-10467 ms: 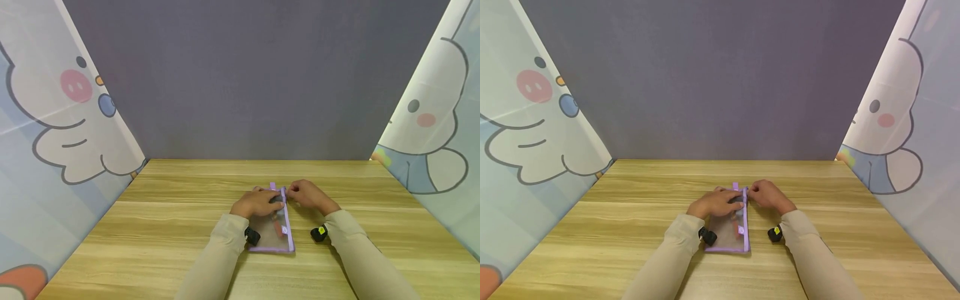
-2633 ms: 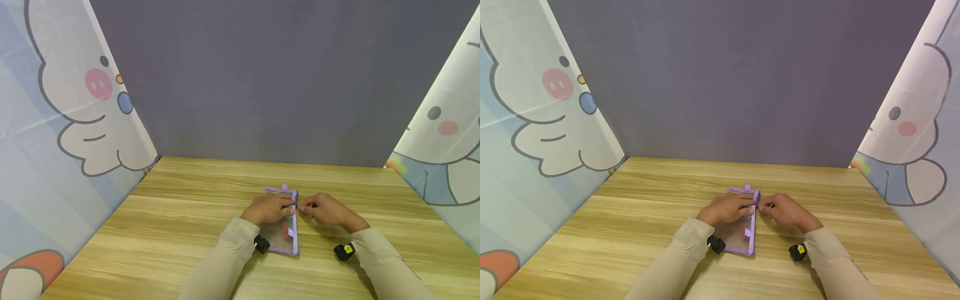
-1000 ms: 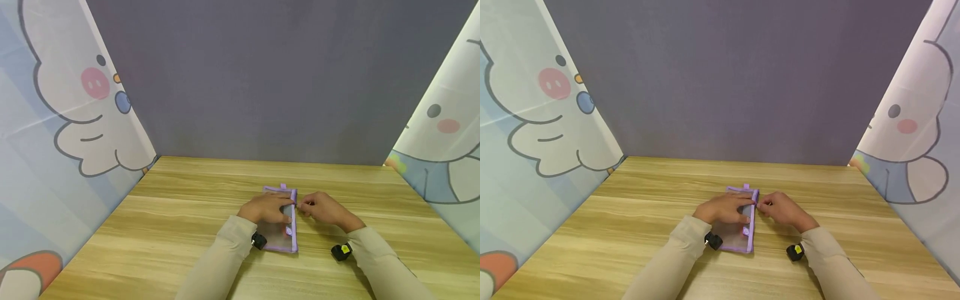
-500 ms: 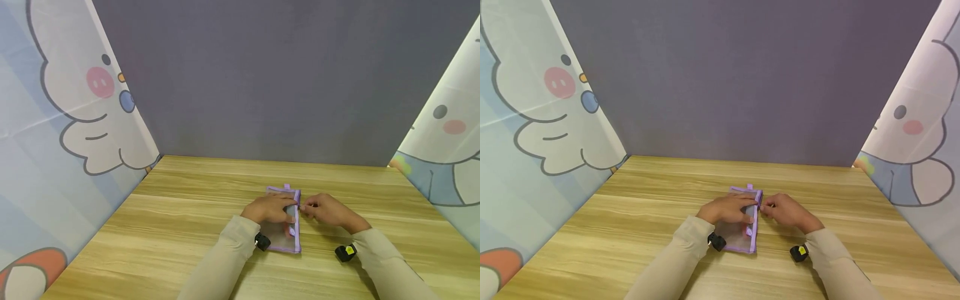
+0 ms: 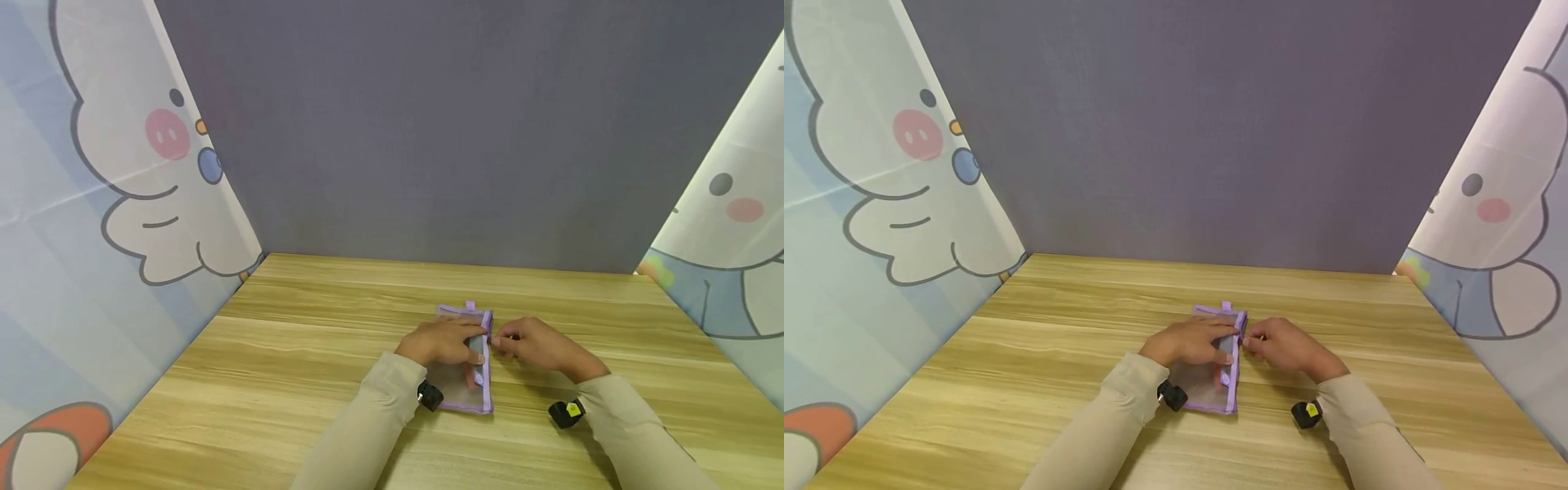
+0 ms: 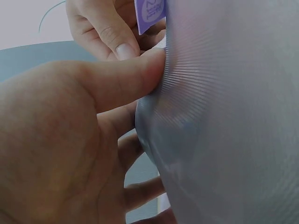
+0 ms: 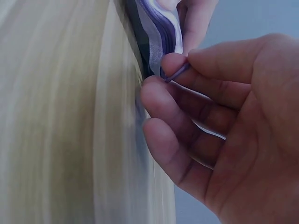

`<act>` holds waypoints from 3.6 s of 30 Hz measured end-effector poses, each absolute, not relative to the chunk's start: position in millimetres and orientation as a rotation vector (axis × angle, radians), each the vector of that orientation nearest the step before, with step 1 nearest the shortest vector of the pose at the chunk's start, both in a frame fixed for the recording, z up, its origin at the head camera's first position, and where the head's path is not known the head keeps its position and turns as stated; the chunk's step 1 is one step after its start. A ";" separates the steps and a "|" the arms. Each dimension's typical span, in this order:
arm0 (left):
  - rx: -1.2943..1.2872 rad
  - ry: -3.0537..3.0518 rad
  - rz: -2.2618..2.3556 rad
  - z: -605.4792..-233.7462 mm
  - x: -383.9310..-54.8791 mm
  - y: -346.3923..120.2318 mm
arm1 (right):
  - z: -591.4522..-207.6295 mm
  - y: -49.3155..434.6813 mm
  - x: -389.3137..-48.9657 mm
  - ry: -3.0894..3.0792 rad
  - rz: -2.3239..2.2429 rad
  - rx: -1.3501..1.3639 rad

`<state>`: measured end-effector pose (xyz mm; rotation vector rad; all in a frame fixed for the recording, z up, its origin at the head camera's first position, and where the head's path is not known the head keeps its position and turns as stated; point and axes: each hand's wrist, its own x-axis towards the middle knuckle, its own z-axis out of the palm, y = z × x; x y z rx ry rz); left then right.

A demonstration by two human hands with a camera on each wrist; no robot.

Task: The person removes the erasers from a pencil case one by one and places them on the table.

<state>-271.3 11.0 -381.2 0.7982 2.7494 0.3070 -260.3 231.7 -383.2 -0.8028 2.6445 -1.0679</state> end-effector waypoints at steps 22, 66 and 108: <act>1.014 2.792 0.245 -385.5 -275.5 14.1 | -391.1 234.2 -264.8 2.772 -1.045 -0.667; 0.837 2.787 0.276 -385.8 -273.8 16.0 | -390.5 230.6 -266.1 2.758 -1.020 -0.877; 0.994 2.857 0.222 -385.6 -274.9 12.3 | -391.4 230.5 -264.3 2.827 -0.980 -0.872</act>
